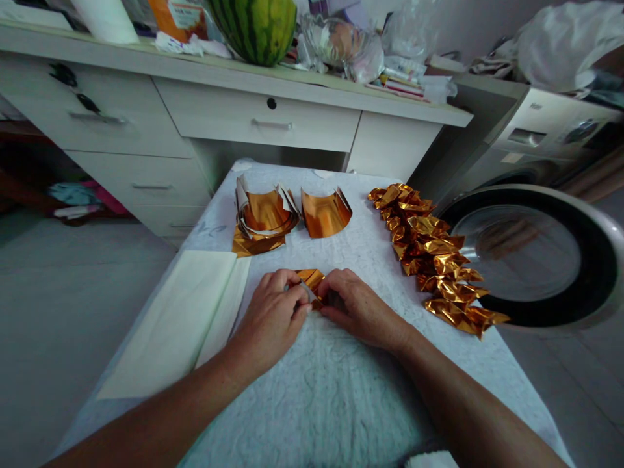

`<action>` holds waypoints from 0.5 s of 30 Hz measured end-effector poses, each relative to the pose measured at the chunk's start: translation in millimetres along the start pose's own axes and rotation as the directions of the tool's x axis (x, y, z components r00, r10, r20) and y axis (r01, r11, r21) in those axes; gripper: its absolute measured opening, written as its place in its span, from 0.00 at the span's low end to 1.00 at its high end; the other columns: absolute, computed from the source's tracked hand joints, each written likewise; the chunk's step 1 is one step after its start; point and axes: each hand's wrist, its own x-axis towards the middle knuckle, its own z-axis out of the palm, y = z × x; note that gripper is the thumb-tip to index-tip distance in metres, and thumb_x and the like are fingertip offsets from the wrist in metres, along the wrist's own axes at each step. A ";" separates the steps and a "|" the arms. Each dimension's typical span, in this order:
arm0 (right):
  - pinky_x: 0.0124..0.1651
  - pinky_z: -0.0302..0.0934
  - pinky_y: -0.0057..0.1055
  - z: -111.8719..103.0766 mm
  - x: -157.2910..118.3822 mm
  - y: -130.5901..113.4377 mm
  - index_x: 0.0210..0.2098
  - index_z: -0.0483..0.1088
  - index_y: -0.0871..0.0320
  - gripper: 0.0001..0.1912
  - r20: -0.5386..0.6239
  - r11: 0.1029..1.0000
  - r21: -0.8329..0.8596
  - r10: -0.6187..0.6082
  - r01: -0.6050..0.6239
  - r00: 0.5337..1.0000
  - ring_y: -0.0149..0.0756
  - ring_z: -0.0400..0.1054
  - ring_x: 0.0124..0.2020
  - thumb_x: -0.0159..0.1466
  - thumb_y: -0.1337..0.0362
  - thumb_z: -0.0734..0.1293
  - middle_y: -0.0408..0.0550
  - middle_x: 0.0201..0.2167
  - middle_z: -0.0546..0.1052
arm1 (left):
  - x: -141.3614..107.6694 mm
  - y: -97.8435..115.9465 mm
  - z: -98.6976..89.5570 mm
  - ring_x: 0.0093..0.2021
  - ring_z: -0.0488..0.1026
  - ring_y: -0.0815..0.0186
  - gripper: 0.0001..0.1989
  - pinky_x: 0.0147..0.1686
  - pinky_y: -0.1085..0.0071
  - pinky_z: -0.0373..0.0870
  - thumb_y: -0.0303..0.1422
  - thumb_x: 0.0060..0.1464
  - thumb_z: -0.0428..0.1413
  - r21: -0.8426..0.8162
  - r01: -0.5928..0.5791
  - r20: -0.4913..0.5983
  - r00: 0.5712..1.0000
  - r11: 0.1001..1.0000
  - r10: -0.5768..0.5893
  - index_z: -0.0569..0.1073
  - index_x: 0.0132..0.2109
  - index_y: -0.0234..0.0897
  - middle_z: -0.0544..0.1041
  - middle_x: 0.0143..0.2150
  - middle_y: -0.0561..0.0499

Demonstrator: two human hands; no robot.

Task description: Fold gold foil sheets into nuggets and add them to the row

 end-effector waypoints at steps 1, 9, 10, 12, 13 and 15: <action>0.43 0.57 0.32 -0.4 0.0 -0.2 0.39 0.67 0.58 0.08 0.004 1.000 0.009 0.000 0.000 1.000 0.34 0.63 0.38 0.60 0.72 0.67 0.45 0.36 0.72 | 0.3 -0.1 0.5 0.49 0.65 0.57 0.05 0.51 0.54 0.67 0.27 0.56 0.53 0.004 0.000 -0.004 1.000 1.000 0.000 0.71 0.32 0.38 0.67 0.46 0.47; 0.42 0.57 0.32 7.0 3.6 -1.6 0.36 0.67 0.58 0.07 -0.065 0.999 0.032 0.036 -0.034 0.997 0.35 0.63 0.37 0.59 0.75 0.65 0.44 0.33 0.72 | 1.3 -0.3 2.5 0.47 0.65 0.57 0.05 0.49 0.54 0.68 0.26 0.55 0.54 0.029 0.013 -0.019 1.000 1.000 -0.012 0.71 0.31 0.38 0.68 0.44 0.47; 0.42 0.56 0.33 8.6 4.1 -1.2 0.35 0.66 0.58 0.08 -0.072 0.999 0.021 0.041 -0.039 0.997 0.35 0.63 0.37 0.59 0.75 0.65 0.44 0.34 0.73 | 1.3 -0.1 2.4 0.47 0.65 0.57 0.05 0.49 0.54 0.68 0.26 0.55 0.54 0.029 0.012 -0.020 1.000 1.000 -0.011 0.70 0.31 0.38 0.68 0.44 0.47; 0.42 0.56 0.33 10.9 4.7 -0.4 0.34 0.66 0.58 0.08 -0.081 0.999 0.001 0.053 -0.053 0.995 0.35 0.63 0.36 0.58 0.76 0.65 0.45 0.33 0.73 | 1.4 0.4 2.4 0.46 0.65 0.57 0.06 0.49 0.54 0.68 0.26 0.55 0.53 0.034 0.014 -0.021 1.000 0.999 -0.014 0.70 0.30 0.38 0.68 0.43 0.47; 0.42 0.56 0.33 11.4 4.9 -0.1 0.34 0.66 0.58 0.09 -0.082 0.998 -0.004 0.055 -0.056 0.995 0.35 0.63 0.36 0.58 0.76 0.65 0.45 0.33 0.73 | 1.6 0.6 2.6 0.46 0.65 0.57 0.06 0.48 0.54 0.68 0.26 0.55 0.53 0.038 0.015 -0.020 1.000 0.999 -0.015 0.70 0.30 0.38 0.68 0.43 0.47; 0.42 0.56 0.33 11.0 4.9 0.3 0.34 0.66 0.58 0.09 -0.078 0.999 0.002 0.054 -0.054 0.995 0.35 0.63 0.36 0.57 0.76 0.65 0.45 0.33 0.73 | 2.1 0.8 3.0 0.46 0.65 0.57 0.06 0.48 0.54 0.68 0.25 0.55 0.53 0.045 0.017 -0.021 1.000 0.999 -0.016 0.70 0.30 0.38 0.68 0.43 0.47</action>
